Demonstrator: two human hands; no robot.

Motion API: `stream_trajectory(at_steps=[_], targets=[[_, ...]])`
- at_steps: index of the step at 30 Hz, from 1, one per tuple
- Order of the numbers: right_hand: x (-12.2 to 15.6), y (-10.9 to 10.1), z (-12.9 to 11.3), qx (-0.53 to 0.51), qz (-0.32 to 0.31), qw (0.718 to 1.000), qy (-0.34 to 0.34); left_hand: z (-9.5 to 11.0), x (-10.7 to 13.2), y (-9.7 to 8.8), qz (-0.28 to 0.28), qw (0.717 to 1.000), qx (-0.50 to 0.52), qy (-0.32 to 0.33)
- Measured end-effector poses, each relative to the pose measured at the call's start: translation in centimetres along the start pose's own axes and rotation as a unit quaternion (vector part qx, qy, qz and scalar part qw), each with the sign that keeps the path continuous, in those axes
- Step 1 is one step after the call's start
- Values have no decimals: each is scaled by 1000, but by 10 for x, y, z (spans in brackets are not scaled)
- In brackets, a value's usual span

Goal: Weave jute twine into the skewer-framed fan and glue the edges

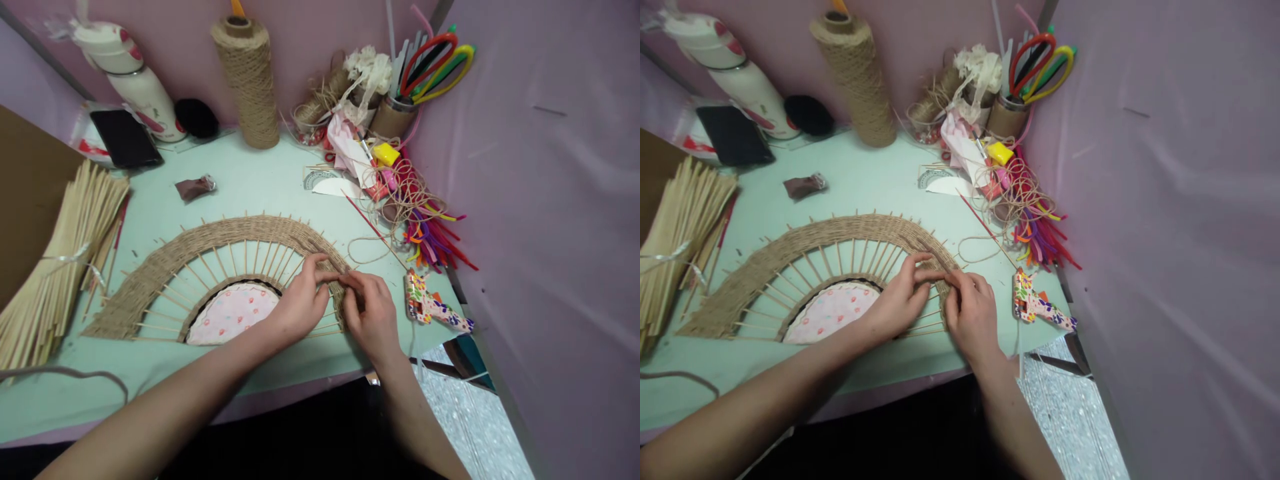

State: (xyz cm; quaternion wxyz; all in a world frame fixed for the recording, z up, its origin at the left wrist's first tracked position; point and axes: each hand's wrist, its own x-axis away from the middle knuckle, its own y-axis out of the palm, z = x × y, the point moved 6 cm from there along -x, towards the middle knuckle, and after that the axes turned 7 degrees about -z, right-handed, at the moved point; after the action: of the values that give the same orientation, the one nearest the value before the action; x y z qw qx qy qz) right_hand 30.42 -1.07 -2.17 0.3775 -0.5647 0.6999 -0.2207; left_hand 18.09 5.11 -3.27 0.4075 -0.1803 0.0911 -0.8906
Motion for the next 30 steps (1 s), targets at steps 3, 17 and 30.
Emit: stream_trajectory(at_steps=[3, 17, 30], targets=[[-1, 2, -1, 8, -13, 1000, 3, -5, -3, -3, -1, 999, 39, -32], [-1, 2, 1, -3, -40, 999, 22, 5, -2, -11, 11, 990, -137, 34], [0, 3, -1, -7, -54, 999, 5, 10, 1, -9, 17, 986, -161, 45]])
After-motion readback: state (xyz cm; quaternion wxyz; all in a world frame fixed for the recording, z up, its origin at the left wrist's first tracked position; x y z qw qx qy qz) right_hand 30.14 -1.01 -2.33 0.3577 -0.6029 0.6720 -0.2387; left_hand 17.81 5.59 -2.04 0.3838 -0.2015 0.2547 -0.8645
